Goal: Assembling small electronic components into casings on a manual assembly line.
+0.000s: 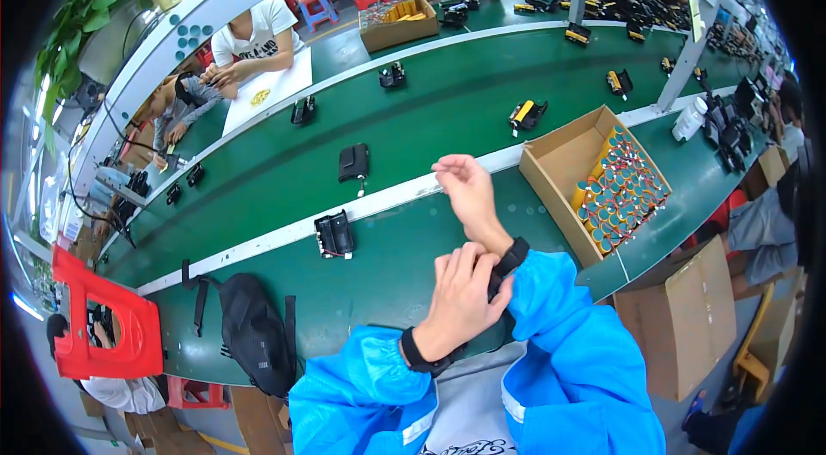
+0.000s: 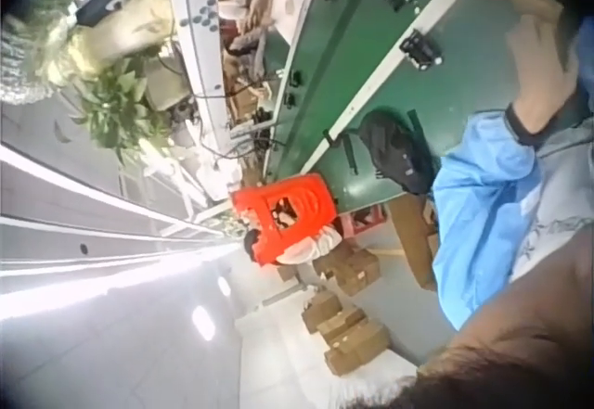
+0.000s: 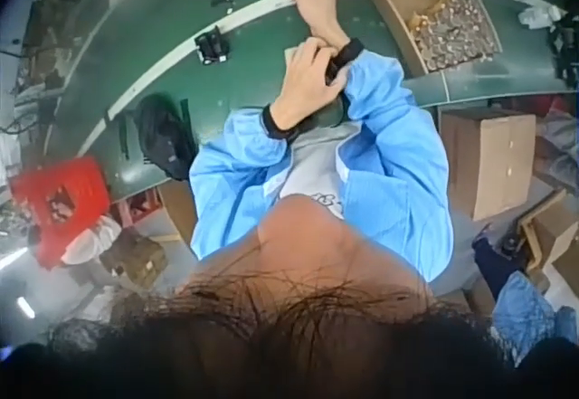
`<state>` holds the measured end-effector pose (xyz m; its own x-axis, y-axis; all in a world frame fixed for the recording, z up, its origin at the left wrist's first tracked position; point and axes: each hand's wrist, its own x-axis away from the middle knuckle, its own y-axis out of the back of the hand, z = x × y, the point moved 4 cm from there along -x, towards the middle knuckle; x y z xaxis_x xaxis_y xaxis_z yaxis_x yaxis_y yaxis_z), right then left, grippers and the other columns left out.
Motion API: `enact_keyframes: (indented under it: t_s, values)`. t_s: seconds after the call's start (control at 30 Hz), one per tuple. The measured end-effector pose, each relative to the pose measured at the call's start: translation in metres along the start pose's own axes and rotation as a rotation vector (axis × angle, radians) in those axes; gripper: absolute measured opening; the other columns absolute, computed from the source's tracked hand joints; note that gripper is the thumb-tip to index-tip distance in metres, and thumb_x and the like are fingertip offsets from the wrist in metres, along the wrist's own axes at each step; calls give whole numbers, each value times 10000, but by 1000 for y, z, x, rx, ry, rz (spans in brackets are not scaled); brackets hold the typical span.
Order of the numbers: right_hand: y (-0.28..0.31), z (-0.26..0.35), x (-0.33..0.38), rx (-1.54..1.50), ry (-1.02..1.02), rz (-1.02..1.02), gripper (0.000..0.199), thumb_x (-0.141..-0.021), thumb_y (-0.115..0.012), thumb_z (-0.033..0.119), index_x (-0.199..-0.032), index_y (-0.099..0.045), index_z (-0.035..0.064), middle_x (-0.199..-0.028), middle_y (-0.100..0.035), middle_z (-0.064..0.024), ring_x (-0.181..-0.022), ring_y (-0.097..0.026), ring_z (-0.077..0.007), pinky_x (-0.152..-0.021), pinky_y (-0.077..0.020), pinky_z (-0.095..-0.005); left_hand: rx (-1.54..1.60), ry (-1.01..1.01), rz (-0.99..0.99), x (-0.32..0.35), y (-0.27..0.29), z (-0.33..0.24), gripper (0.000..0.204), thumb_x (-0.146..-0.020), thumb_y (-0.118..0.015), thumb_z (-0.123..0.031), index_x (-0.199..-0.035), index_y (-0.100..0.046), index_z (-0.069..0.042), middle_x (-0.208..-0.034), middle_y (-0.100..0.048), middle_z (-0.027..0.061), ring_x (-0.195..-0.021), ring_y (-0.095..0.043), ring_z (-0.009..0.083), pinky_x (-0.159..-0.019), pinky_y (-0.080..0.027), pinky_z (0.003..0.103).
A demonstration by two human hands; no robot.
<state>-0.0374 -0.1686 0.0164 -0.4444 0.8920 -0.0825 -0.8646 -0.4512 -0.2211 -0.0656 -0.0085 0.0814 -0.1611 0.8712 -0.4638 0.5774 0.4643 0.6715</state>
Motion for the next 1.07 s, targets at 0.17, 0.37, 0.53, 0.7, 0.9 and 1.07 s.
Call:
enact_keyframes:
  t_s: [0.17,0.37,0.53,0.7,0.9,1.07]
  values:
    - [-26,-15,30,-67,-251,143,228,-883,-629,41,-1108,-606,17,-1062,-687,-86,-937,-645,-148,-788,-508,-262,41,280,84,31,5,15,294,-748,-832,-257,-919,-708,-52,-915,-492,45,-935,-460,225,-815,-342,363]
    - [-44,-23,89,-515,-513,283,277,-886,-639,115,-1119,-579,-22,-1061,-681,-119,-974,-660,-206,-830,-525,-316,435,433,-5,67,28,57,186,-779,-809,-218,-844,-734,-61,-903,-458,8,-951,-415,185,-844,-321,343]
    - [-44,-19,148,-250,-278,618,366,-897,-634,135,-1202,-529,-37,-1174,-639,-166,-1057,-641,-284,-910,-515,-375,811,500,-160,89,56,69,143,-770,-811,-208,-821,-745,-91,-879,-419,2,-933,-404,190,-859,-309,344]
    - [-33,46,174,798,308,645,451,-933,-484,14,-1371,-405,-61,-1348,-526,-212,-1169,-591,-327,-1012,-468,-397,751,550,-183,113,51,60,128,-745,-818,-193,-802,-749,-102,-876,-409,12,-924,-406,203,-854,-312,346]
    - [-18,62,200,196,-199,946,686,-944,-510,92,-1497,-153,-102,-1478,-356,-289,-1381,-398,-369,-1134,-324,-416,615,350,-191,106,57,31,122,-775,-787,-185,-809,-734,-81,-907,-412,21,-919,-392,213,-850,-312,362]
    - [-30,88,220,-247,-383,879,756,-1016,-489,212,-1575,5,86,-1559,-268,-226,-1424,-324,-378,-1149,-280,-508,461,392,-164,102,64,19,124,-793,-776,-197,-836,-746,-84,-949,-414,32,-929,-387,218,-842,-314,375]
